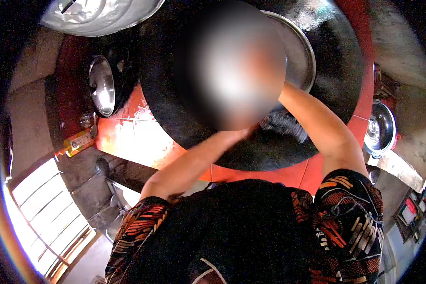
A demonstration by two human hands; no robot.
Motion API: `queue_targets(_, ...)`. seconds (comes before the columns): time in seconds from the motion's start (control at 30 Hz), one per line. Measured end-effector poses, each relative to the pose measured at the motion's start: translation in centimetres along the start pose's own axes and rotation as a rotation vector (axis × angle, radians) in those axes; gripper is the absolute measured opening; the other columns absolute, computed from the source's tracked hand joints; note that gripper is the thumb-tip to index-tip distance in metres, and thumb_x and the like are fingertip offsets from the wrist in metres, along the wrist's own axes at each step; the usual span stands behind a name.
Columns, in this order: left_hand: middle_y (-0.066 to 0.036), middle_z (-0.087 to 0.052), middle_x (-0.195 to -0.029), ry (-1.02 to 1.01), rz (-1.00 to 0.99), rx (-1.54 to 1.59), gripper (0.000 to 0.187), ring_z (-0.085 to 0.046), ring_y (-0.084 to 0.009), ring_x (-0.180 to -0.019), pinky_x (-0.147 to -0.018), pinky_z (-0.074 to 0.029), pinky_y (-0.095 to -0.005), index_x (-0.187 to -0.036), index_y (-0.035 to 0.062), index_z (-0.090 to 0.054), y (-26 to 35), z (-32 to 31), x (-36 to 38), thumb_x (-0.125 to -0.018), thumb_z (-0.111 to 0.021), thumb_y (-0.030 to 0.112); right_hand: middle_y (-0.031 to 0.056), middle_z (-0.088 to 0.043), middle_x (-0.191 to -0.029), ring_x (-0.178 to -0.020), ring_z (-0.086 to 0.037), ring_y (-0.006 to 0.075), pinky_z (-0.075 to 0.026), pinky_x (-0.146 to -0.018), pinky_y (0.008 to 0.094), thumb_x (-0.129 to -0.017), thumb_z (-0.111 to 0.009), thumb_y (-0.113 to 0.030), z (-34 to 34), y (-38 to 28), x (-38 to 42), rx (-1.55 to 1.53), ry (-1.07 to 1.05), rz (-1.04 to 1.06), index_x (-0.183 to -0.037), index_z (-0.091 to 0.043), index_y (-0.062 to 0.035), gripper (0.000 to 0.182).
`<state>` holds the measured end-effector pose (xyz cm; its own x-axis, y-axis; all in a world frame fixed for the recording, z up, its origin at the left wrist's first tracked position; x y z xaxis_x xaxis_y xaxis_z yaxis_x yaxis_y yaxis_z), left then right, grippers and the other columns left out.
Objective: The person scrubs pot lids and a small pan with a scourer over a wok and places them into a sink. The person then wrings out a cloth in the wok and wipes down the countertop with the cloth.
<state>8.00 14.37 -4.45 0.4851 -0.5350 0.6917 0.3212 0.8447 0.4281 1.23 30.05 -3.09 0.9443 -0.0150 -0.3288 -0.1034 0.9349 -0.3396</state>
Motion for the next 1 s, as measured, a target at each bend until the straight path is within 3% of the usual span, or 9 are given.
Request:
queue_targets(0.07,-0.021,-0.069,-0.088,0.155,0.094,-0.084,0.035,-0.069,-0.0335,-0.079,-0.072,-0.055,-0.0434,-0.085,0.0041,-0.072,-1.9,5.0,-0.8,-0.086,-0.058,0.036,0.0121,-0.050,-0.124,-0.112,-0.049,0.0308,-0.041,-0.093,0.0480,-0.082,-0.065,-0.023,4.2,-1.6,1.1,0.008,-0.022,-0.077,-0.116,-0.059,-0.0133,0.035)
queue_targets(0.13,-0.018,-0.070,-0.086,0.676,-0.048,0.079,0.020,-0.069,-0.0314,-0.076,-0.071,-0.055,-0.0410,-0.088,0.0049,-0.073,-4.9,9.5,-2.7,-0.076,-0.070,0.020,0.0093,-0.053,-0.118,-0.107,-0.053,0.0309,-0.042,-0.088,0.0456,-0.081,-0.066,-0.024,6.6,-3.2,4.3,0.033,-0.135,-0.147,-0.115,-0.061,-0.0155,0.035)
queue_targets(0.33,-0.015,-0.061,-0.108,0.656,-0.693,0.067,0.026,-0.061,-0.0287,-0.098,-0.086,-0.052,-0.0352,-0.103,0.0044,-0.070,1.2,14.3,-9.8,-0.078,-0.069,0.014,0.0105,-0.056,-0.107,-0.102,-0.054,0.0294,-0.042,-0.083,0.0440,-0.074,-0.071,-0.030,5.3,-3.7,12.7,0.235,-0.698,0.033,-0.109,-0.060,-0.0123,0.040)
queue_targets(0.53,-0.011,-0.059,-0.103,0.423,-0.452,0.425,0.023,-0.062,-0.0272,-0.098,-0.089,-0.050,-0.0351,-0.100,0.0150,-0.072,0.0,12.5,-14.6,-0.079,-0.071,0.026,0.0124,-0.060,-0.101,-0.097,-0.060,0.0329,-0.047,-0.080,0.0473,-0.085,-0.063,-0.027,5.9,3.0,6.7,0.137,-0.212,-0.404,-0.117,-0.058,-0.0112,0.036)
queue_targets(0.63,-0.011,-0.059,-0.102,0.452,-0.502,0.292,0.023,-0.062,-0.0278,-0.095,-0.086,-0.051,-0.0360,-0.098,0.0141,-0.072,0.9,13.4,-13.7,-0.080,-0.070,0.028,0.0091,-0.058,-0.103,-0.104,-0.056,0.0326,-0.046,-0.084,0.0496,-0.086,-0.059,-0.027,2.7,-2.5,9.2,0.129,-0.184,0.128,-0.115,-0.060,-0.0120,0.033)
queue_targets(0.77,-0.012,-0.059,-0.102,0.392,-0.497,0.435,0.024,-0.062,-0.0283,-0.094,-0.085,-0.051,-0.0368,-0.096,0.0115,-0.072,0.1,13.0,-15.0,-0.079,-0.070,0.028,0.0162,-0.054,-0.112,-0.111,-0.051,0.0392,-0.042,-0.087,0.0557,-0.090,-0.053,-0.025,2.3,3.7,5.0,0.413,-0.222,-0.326,-0.112,-0.057,-0.0120,0.026)
queue_targets(0.83,-0.012,-0.059,-0.103,0.371,-0.462,0.488,0.024,-0.062,-0.0290,-0.094,-0.085,-0.051,-0.0373,-0.096,0.0101,-0.071,0.5,12.9,-14.4,-0.079,-0.071,0.027,0.0167,-0.054,-0.107,-0.100,-0.054,0.0398,-0.041,-0.079,0.0557,-0.090,-0.054,-0.026,3.7,10.1,2.1,0.418,0.051,-0.503,-0.112,-0.057,-0.0116,0.027)
queue_targets(0.87,-0.012,-0.059,-0.103,0.402,-0.477,0.427,0.025,-0.062,-0.0289,-0.094,-0.084,-0.051,-0.0370,-0.096,0.0095,-0.071,0.8,12.9,-14.3,-0.079,-0.071,0.027,0.0154,-0.053,-0.103,-0.088,-0.055,0.0381,-0.041,-0.073,0.0533,-0.090,-0.055,-0.025,4.3,11.9,0.8,0.483,0.198,-0.414,-0.111,-0.057,-0.0115,0.025)
queue_targets(1.0,-0.013,-0.060,-0.103,0.457,-0.503,0.329,0.026,-0.062,-0.0296,-0.095,-0.083,-0.051,-0.0369,-0.099,0.0079,-0.069,0.7,13.1,-13.9,-0.080,-0.069,0.026,0.0143,-0.053,-0.104,-0.091,-0.055,0.0372,-0.046,-0.078,0.0496,-0.084,-0.054,-0.011,2.7,9.4,2.3,0.262,0.175,-0.325,-0.110,-0.060,-0.0117,0.027)
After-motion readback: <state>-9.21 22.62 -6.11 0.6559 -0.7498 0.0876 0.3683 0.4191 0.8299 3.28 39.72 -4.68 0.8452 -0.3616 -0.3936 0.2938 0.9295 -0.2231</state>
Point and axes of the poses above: each hand's wrist, its own x-axis away from the middle knuckle, its own z-axis out of the back of the hand, y = z × x, the point moved 4 cm from there along -x, towards the middle knuckle
